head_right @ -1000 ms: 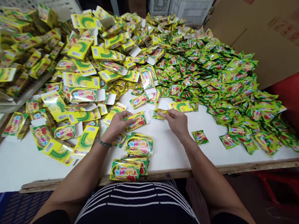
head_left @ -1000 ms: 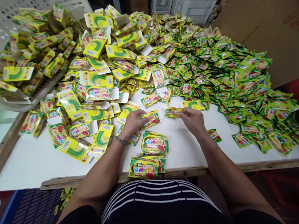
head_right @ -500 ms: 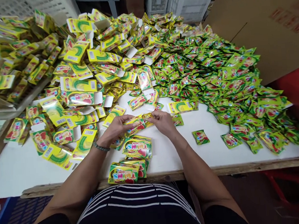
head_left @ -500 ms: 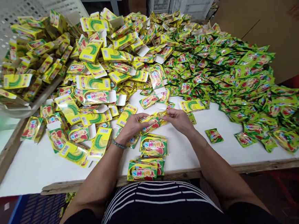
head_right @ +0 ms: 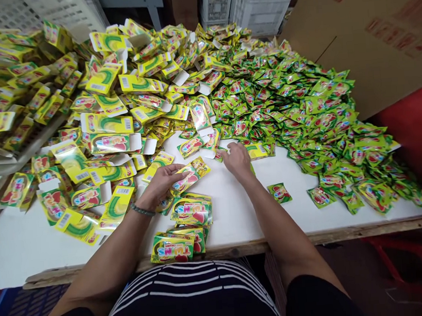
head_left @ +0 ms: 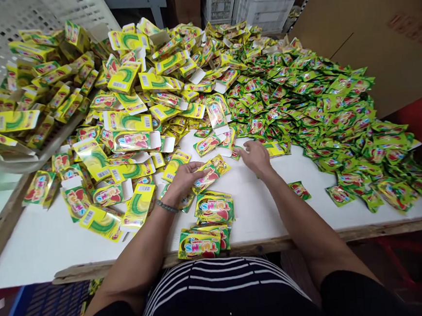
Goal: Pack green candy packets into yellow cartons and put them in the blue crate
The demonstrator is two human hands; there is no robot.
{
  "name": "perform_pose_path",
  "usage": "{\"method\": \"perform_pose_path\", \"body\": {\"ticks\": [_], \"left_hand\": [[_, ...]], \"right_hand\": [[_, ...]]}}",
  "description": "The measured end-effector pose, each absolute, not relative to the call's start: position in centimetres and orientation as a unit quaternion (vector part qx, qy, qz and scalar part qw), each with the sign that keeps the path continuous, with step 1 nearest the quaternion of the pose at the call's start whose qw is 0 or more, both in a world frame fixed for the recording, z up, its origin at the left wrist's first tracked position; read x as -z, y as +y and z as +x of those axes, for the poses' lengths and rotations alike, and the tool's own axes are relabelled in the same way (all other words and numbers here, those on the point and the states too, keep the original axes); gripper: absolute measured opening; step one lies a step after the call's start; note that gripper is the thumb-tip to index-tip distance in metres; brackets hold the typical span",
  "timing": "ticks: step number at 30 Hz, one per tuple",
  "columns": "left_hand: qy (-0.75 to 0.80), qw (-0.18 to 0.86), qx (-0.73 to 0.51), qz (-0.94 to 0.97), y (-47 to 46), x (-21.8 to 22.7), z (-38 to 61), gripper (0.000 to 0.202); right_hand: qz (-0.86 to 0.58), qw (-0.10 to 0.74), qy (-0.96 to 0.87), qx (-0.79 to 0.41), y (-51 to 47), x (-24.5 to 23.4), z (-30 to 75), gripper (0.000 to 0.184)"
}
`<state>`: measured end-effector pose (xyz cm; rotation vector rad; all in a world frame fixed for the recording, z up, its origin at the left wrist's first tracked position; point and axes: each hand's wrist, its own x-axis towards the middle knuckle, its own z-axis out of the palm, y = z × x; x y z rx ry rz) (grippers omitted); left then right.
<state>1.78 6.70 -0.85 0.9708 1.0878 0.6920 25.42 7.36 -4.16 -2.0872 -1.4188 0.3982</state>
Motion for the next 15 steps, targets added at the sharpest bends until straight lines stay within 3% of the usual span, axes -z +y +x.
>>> {"method": "perform_pose_path", "body": {"ticks": [3,5,12,15], "left_hand": [[0.496,0.675,-0.313,0.448,6.9,1.1,1.5,0.043],[0.502,0.664,-0.321,0.452,7.0,1.4,1.2,0.043],[0.498,0.652,-0.332,0.466,7.2,2.1,0.8,0.048],[0.478,0.651,-0.32,0.495,7.1,1.9,0.9,0.047]], "right_hand": [[-0.793,0.239,-0.546,-0.121,7.9,5.2,25.5,0.029],[-0.796,0.251,-0.532,-0.145,7.5,5.4,25.6,0.026],[-0.674,0.519,-0.437,-0.293,5.9,3.0,26.5,0.04],[-0.591,0.513,-0.478,-0.399,5.7,2.4,24.6,0.036]]}}
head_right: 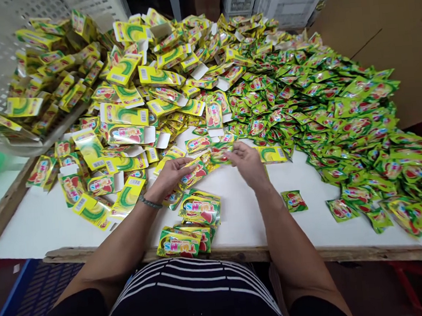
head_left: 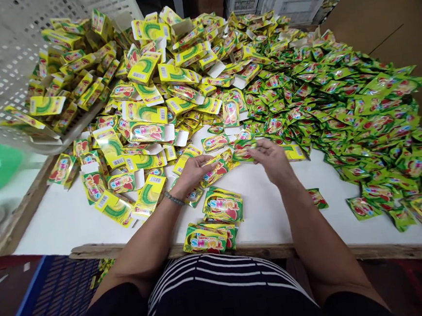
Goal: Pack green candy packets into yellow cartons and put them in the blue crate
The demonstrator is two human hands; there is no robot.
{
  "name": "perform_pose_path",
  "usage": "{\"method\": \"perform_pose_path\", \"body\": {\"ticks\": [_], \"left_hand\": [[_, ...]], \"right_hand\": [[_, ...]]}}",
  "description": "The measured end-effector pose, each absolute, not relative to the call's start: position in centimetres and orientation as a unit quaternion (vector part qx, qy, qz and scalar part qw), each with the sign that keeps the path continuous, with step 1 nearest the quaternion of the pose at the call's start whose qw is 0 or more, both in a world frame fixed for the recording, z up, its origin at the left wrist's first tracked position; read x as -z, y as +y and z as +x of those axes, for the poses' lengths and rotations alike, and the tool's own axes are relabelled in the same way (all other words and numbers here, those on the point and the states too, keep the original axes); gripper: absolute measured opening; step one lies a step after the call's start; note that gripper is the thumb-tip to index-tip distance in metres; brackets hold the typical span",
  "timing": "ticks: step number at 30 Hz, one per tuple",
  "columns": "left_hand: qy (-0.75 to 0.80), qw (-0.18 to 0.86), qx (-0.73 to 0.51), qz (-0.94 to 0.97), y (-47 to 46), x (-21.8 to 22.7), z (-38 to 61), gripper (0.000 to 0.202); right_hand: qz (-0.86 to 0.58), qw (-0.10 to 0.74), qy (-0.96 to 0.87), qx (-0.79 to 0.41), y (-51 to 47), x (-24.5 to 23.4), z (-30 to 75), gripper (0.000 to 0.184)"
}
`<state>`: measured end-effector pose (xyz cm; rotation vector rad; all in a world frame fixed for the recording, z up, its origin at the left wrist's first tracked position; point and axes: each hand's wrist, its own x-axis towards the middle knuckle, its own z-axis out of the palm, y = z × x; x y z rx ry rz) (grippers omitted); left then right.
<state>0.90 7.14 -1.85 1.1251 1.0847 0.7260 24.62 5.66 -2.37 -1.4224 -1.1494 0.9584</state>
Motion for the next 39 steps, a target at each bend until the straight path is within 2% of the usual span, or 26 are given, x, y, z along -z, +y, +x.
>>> {"method": "perform_pose_path", "body": {"ticks": [3,7,13,19,26,29,33,35,39], "left_hand": [[0.462,0.663,-0.331,0.487,7.1,1.4,1.1,0.046],[0.451,0.657,-0.336,0.502,6.9,0.6,1.4,0.045],[0.457,0.657,-0.337,0.496,6.7,0.2,1.9,0.045],[0.475,0.66,-0.388,0.434,6.5,0.4,2.3,0.045],[0.453,0.674,-0.43,0.395,6.1,0.1,2.7,0.046],[0.44,0.681,-0.448,0.376,6.1,0.1,2.8,0.045],[0.428,0.689,-0.476,0.34,6.1,-0.2,3.0,0.051],[0.423,0.687,-0.478,0.347,6.1,-0.2,3.1,0.054],[0.436,0.65,-0.462,0.417,5.8,-0.1,3.0,0.052]], "right_hand": [[-0.583,0.462,-0.53,-0.407,5.6,2.4,23.1,0.031],[-0.59,0.437,-0.555,-0.391,5.4,2.3,22.7,0.029],[-0.601,0.455,-0.543,-0.37,4.8,1.5,21.0,0.032],[-0.611,0.434,-0.592,-0.296,3.9,0.4,19.7,0.018],[-0.61,0.39,-0.64,-0.256,3.4,-0.6,18.4,0.026],[-0.592,0.405,-0.646,-0.261,3.3,-0.7,18.3,0.03],[-0.601,0.474,-0.605,-0.221,3.4,-0.4,18.7,0.033],[-0.591,0.497,-0.579,-0.261,3.6,0.0,18.8,0.033],[-0.529,0.522,-0.521,-0.419,4.1,0.7,18.6,0.031]]}}
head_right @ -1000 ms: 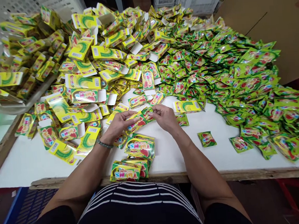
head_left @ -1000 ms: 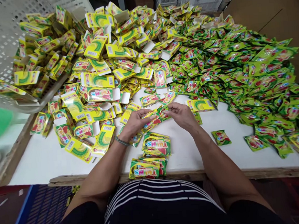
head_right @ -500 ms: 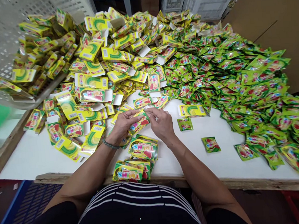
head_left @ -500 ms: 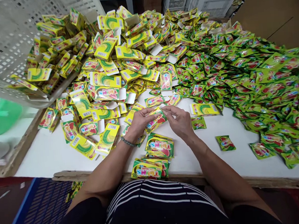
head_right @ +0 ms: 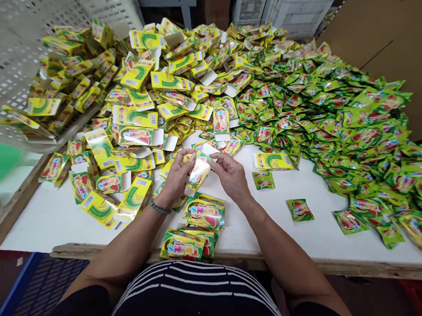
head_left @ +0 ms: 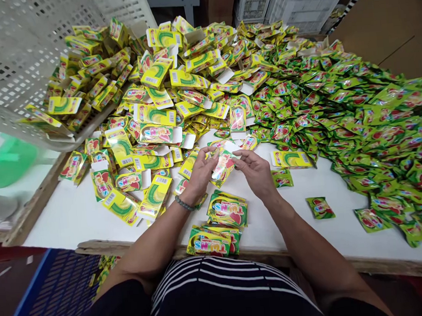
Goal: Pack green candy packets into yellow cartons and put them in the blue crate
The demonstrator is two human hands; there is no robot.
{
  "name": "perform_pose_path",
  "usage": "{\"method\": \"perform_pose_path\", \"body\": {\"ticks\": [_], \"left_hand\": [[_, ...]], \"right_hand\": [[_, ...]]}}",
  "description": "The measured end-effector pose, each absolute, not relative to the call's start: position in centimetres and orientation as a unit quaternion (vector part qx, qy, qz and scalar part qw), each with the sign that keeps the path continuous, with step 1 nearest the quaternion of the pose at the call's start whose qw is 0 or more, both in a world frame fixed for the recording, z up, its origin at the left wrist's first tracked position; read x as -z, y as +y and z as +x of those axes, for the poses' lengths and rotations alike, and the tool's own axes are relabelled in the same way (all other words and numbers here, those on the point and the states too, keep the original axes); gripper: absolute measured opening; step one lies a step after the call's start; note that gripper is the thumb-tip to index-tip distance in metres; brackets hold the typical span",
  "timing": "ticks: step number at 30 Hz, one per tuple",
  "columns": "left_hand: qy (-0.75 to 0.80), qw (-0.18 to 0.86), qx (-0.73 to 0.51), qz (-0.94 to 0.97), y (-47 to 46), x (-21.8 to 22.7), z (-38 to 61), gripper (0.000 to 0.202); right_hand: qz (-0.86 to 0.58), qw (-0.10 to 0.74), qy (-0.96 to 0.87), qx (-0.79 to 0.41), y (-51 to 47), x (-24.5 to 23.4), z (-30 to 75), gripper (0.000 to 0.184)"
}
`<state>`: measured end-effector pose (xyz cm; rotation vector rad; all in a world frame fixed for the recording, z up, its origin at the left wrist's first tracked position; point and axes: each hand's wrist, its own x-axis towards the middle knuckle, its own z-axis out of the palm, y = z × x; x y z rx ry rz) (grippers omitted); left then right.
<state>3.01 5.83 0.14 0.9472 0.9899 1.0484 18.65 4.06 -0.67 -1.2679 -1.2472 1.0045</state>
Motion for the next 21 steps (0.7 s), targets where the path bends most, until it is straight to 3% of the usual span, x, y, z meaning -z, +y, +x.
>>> {"method": "perform_pose_path", "body": {"ticks": [4,12,18,21], "left_hand": [[0.448,0.598,-0.433,0.504,5.52,-0.31,2.79,0.056],[0.416,0.526,-0.469,0.574,5.55,-0.46,2.93,0.043],[0.395,0.589,-0.457,0.538,5.79,-0.14,2.76,0.04],[0.395,0.634,-0.442,0.497,5.66,-0.29,2.64,0.042]], "right_hand": [[-0.528,0.56,-0.475,-0.427,3.96,0.67,18.44,0.034],[-0.546,0.506,-0.573,-0.343,3.46,0.86,18.39,0.035],[-0.519,0.486,-0.61,-0.351,3.52,1.12,18.7,0.032],[-0.525,0.471,-0.598,-0.381,3.43,1.07,18.73,0.047]]}}
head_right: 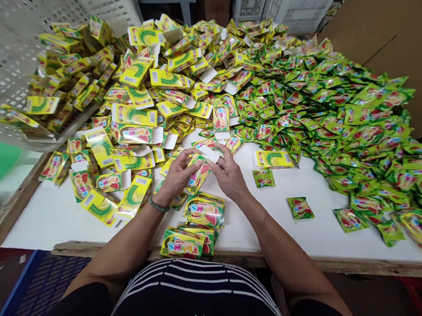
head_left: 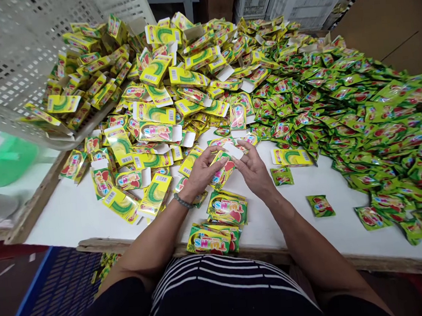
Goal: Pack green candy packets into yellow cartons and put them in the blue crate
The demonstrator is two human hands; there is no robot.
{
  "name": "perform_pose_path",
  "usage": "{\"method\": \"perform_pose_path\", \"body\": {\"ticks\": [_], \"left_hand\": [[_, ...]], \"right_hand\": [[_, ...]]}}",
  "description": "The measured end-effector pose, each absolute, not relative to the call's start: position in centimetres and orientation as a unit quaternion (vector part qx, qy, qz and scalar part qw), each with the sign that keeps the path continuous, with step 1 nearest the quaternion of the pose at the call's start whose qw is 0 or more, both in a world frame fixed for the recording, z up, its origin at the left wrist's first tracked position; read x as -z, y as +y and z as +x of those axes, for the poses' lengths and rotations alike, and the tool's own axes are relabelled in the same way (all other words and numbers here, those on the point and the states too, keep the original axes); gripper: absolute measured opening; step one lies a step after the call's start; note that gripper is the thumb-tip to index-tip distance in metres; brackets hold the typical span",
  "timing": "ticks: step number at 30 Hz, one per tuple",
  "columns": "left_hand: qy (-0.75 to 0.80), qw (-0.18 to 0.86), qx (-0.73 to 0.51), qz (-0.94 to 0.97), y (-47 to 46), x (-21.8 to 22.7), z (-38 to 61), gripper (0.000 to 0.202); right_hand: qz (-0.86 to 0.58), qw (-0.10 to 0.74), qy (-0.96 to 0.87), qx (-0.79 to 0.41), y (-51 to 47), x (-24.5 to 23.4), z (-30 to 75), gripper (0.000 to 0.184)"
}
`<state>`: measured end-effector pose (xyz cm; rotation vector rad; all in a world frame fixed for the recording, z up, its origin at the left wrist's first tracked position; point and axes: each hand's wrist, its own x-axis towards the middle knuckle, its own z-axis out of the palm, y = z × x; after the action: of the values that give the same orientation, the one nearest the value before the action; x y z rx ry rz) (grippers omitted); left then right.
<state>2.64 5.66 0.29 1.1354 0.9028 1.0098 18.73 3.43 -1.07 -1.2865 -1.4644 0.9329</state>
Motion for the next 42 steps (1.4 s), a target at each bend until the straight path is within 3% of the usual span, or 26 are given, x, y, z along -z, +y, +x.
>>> {"method": "perform_pose_path", "body": {"ticks": [5,16,21,27,33,37,40,42], "left_hand": [[0.412,0.66,-0.461,0.426,5.3,-0.7,2.7,0.054],[0.433,0.649,-0.431,0.453,5.2,-1.1,3.0,0.05],[0.421,0.641,-0.427,0.479,5.4,-0.7,2.6,0.05],[0.415,0.649,-0.454,0.449,5.4,-0.4,2.8,0.048],[0.437,0.623,-0.471,0.447,5.7,-0.4,2.6,0.044],[0.431,0.631,-0.446,0.466,5.8,-0.9,2.1,0.048],[0.417,0.658,-0.393,0.489,5.5,-2.1,1.4,0.054],[0.37,0.701,-0.285,0.539,5.1,-2.9,1.0,0.059]], "right_hand": [[-0.505,0.467,-0.613,-0.389,3.4,0.5,19.2,0.037],[-0.519,0.521,-0.424,-0.529,4.1,1.7,19.6,0.024],[-0.519,0.485,-0.443,-0.547,4.3,1.7,20.8,0.024],[-0.494,0.472,-0.511,-0.521,3.3,0.8,20.4,0.026],[-0.525,0.502,-0.572,-0.381,2.3,0.2,18.0,0.027],[-0.527,0.502,-0.591,-0.35,2.2,-0.1,17.5,0.03],[-0.532,0.491,-0.603,-0.335,2.9,0.0,18.2,0.031],[-0.577,0.487,-0.589,-0.288,4.1,0.4,19.1,0.034]]}}
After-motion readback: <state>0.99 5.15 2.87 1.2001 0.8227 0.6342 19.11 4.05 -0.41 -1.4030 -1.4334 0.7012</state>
